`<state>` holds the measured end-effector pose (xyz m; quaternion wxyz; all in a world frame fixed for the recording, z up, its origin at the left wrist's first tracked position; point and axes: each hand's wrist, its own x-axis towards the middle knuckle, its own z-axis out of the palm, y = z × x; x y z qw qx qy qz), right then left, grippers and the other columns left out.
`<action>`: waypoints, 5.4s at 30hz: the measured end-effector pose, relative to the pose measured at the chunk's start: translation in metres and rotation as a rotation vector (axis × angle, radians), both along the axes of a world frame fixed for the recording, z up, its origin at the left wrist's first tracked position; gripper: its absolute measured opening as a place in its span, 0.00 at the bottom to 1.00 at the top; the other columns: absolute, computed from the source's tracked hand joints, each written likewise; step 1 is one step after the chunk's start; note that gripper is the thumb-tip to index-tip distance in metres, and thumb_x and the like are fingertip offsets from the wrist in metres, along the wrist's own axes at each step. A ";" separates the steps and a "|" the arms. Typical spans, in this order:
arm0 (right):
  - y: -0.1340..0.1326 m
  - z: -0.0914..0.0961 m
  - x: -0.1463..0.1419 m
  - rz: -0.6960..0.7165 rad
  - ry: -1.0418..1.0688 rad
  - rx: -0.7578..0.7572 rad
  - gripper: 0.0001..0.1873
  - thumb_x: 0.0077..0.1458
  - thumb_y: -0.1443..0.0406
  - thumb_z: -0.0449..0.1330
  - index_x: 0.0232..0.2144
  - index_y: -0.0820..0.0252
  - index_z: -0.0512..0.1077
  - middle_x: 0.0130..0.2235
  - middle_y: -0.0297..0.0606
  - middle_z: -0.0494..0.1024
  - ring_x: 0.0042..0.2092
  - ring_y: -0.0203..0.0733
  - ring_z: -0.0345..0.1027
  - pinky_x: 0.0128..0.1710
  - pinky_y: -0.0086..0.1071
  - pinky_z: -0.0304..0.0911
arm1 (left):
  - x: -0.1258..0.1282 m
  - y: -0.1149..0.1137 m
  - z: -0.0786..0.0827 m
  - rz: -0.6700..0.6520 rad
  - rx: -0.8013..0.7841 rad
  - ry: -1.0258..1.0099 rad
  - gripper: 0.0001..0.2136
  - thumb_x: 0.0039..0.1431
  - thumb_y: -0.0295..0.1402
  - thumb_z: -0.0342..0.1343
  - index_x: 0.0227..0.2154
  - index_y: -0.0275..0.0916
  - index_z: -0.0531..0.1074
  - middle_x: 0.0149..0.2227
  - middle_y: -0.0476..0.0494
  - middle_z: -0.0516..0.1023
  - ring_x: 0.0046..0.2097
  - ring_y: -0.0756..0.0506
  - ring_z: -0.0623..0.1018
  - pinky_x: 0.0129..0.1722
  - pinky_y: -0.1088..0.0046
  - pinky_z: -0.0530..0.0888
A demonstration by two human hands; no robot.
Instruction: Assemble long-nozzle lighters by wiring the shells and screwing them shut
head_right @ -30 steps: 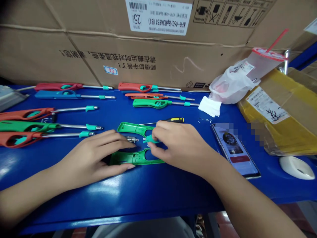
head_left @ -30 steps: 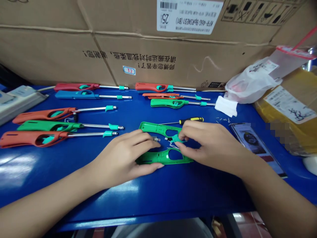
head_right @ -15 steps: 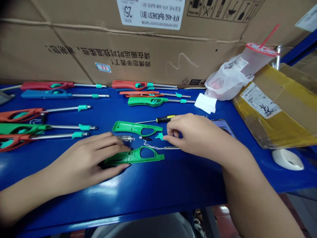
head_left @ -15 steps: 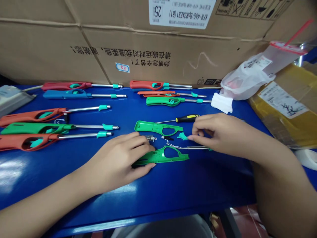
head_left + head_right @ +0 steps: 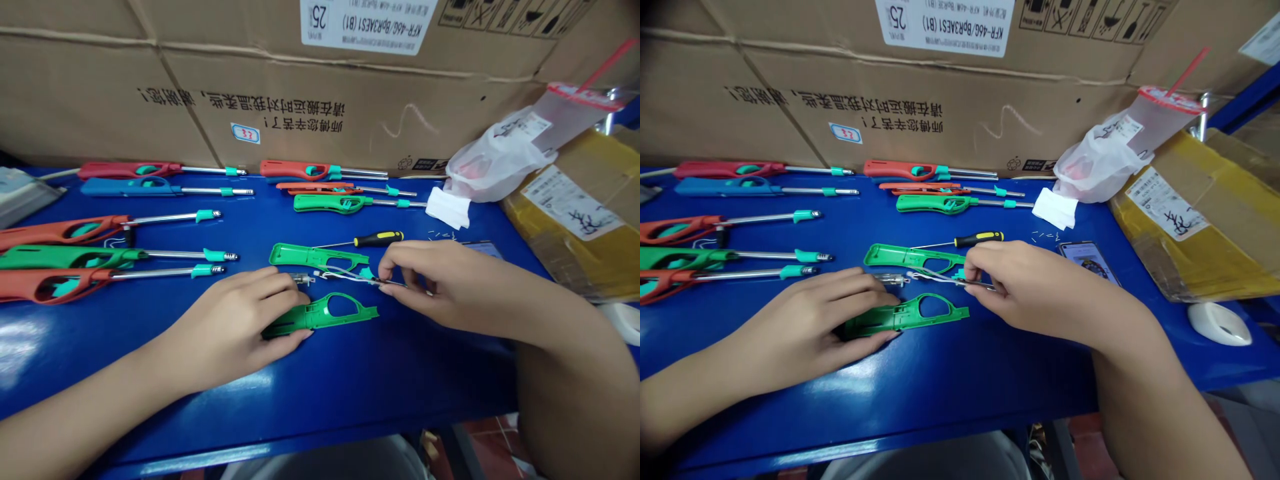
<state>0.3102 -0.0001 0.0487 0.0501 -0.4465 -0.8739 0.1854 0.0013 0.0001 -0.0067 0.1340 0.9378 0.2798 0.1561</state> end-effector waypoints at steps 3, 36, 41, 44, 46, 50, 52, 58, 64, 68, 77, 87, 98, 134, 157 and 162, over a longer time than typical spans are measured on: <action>-0.002 0.003 -0.003 0.071 0.068 -0.052 0.04 0.65 0.65 0.58 0.38 0.54 0.74 0.36 0.32 0.80 0.32 0.36 0.71 0.32 0.30 0.61 | 0.000 0.000 -0.002 0.003 0.025 -0.009 0.10 0.68 0.39 0.58 0.47 0.40 0.74 0.41 0.43 0.79 0.42 0.42 0.79 0.42 0.66 0.75; -0.005 -0.012 -0.013 0.050 -0.177 -0.096 0.10 0.66 0.63 0.59 0.30 0.55 0.71 0.36 0.31 0.75 0.37 0.40 0.69 0.35 0.36 0.54 | -0.003 0.010 0.000 0.012 0.044 -0.005 0.11 0.68 0.40 0.60 0.48 0.40 0.77 0.44 0.43 0.80 0.45 0.42 0.79 0.43 0.64 0.76; -0.009 -0.015 -0.024 0.016 -0.094 0.002 0.07 0.65 0.57 0.62 0.39 0.53 0.72 0.43 0.31 0.75 0.39 0.41 0.71 0.33 0.36 0.54 | -0.002 0.009 -0.002 0.031 0.039 -0.020 0.11 0.68 0.39 0.60 0.49 0.40 0.77 0.45 0.44 0.80 0.45 0.43 0.79 0.43 0.65 0.75; -0.012 -0.018 -0.035 0.010 -0.098 -0.055 0.06 0.66 0.59 0.60 0.40 0.54 0.72 0.45 0.32 0.74 0.38 0.40 0.71 0.33 0.36 0.55 | -0.001 0.008 -0.002 0.038 0.030 -0.016 0.11 0.68 0.39 0.60 0.49 0.40 0.77 0.44 0.44 0.80 0.45 0.43 0.78 0.43 0.65 0.75; -0.013 -0.021 -0.039 -0.020 -0.092 -0.093 0.04 0.66 0.61 0.60 0.40 0.55 0.72 0.45 0.33 0.74 0.39 0.41 0.70 0.34 0.36 0.56 | -0.002 0.007 -0.002 0.042 0.028 -0.018 0.11 0.68 0.39 0.60 0.49 0.40 0.77 0.44 0.44 0.80 0.45 0.43 0.78 0.44 0.65 0.75; -0.012 -0.028 -0.038 -0.063 -0.008 -0.150 0.02 0.64 0.65 0.60 0.40 0.53 0.71 0.43 0.30 0.74 0.39 0.39 0.68 0.35 0.36 0.57 | -0.002 0.007 -0.003 0.047 0.032 -0.023 0.11 0.68 0.38 0.59 0.48 0.40 0.77 0.44 0.43 0.80 0.44 0.43 0.78 0.43 0.66 0.75; -0.011 -0.030 -0.037 -0.075 0.027 -0.172 0.02 0.63 0.66 0.60 0.39 0.53 0.71 0.42 0.29 0.75 0.38 0.38 0.67 0.35 0.35 0.56 | -0.002 0.006 -0.003 0.052 0.036 -0.021 0.11 0.68 0.39 0.60 0.48 0.40 0.77 0.44 0.43 0.80 0.44 0.43 0.78 0.43 0.66 0.75; -0.008 -0.031 -0.037 -0.110 0.082 -0.196 0.04 0.62 0.68 0.57 0.35 0.54 0.71 0.38 0.29 0.75 0.36 0.36 0.65 0.35 0.33 0.57 | -0.001 0.005 -0.002 0.059 0.031 -0.021 0.11 0.68 0.39 0.60 0.48 0.40 0.78 0.44 0.43 0.80 0.45 0.42 0.78 0.44 0.66 0.75; -0.009 -0.028 -0.035 -0.047 0.096 -0.208 0.07 0.61 0.70 0.56 0.34 0.54 0.71 0.36 0.28 0.74 0.35 0.35 0.64 0.33 0.33 0.56 | -0.001 0.004 -0.001 0.073 0.019 -0.033 0.11 0.67 0.39 0.61 0.48 0.40 0.78 0.45 0.44 0.81 0.46 0.42 0.79 0.44 0.65 0.76; -0.009 -0.028 -0.034 -0.001 0.089 -0.198 0.07 0.64 0.69 0.55 0.35 0.54 0.71 0.38 0.29 0.75 0.37 0.36 0.65 0.35 0.34 0.56 | 0.000 0.003 -0.001 0.095 0.035 -0.038 0.13 0.66 0.39 0.62 0.49 0.38 0.78 0.45 0.43 0.81 0.45 0.42 0.80 0.44 0.64 0.76; -0.009 -0.021 -0.035 -0.068 0.123 -0.164 0.06 0.62 0.68 0.56 0.35 0.54 0.73 0.37 0.31 0.76 0.35 0.36 0.66 0.34 0.33 0.57 | 0.011 -0.003 -0.002 0.086 0.018 -0.077 0.16 0.67 0.36 0.59 0.54 0.35 0.77 0.48 0.37 0.80 0.47 0.40 0.78 0.47 0.61 0.78; 0.005 -0.025 -0.012 -0.346 -0.102 0.024 0.10 0.59 0.56 0.58 0.40 0.52 0.73 0.37 0.35 0.77 0.35 0.43 0.68 0.34 0.36 0.58 | 0.013 -0.003 -0.003 0.092 -0.020 -0.107 0.14 0.68 0.32 0.56 0.54 0.35 0.77 0.48 0.37 0.80 0.48 0.40 0.78 0.49 0.59 0.77; 0.000 -0.019 -0.022 -0.278 -0.237 -0.103 0.09 0.65 0.65 0.54 0.30 0.56 0.69 0.38 0.35 0.77 0.36 0.41 0.66 0.30 0.35 0.53 | 0.014 -0.002 -0.003 0.049 -0.001 -0.254 0.08 0.69 0.26 0.58 0.47 0.36 0.79 0.40 0.41 0.82 0.41 0.47 0.79 0.43 0.70 0.78; -0.005 -0.021 -0.038 -0.247 0.290 -0.456 0.14 0.62 0.64 0.60 0.49 0.51 0.78 0.32 0.30 0.78 0.29 0.34 0.66 0.26 0.30 0.60 | 0.012 -0.006 -0.007 0.024 -0.039 -0.383 0.07 0.64 0.24 0.62 0.44 0.36 0.81 0.37 0.42 0.83 0.39 0.47 0.81 0.43 0.72 0.80; -0.006 -0.030 -0.049 -0.256 0.359 -0.467 0.06 0.60 0.63 0.62 0.35 0.49 0.81 0.25 0.26 0.70 0.27 0.31 0.61 0.27 0.28 0.56 | 0.016 -0.008 -0.010 0.021 -0.094 -0.466 0.07 0.62 0.23 0.65 0.42 0.34 0.82 0.38 0.44 0.84 0.38 0.50 0.81 0.42 0.76 0.78; -0.005 -0.031 -0.050 -0.307 0.406 -0.545 0.06 0.59 0.62 0.63 0.37 0.53 0.80 0.27 0.28 0.72 0.28 0.32 0.64 0.26 0.27 0.58 | 0.015 -0.007 -0.011 0.033 -0.082 -0.426 0.07 0.63 0.23 0.64 0.43 0.33 0.82 0.38 0.43 0.83 0.40 0.49 0.81 0.42 0.75 0.78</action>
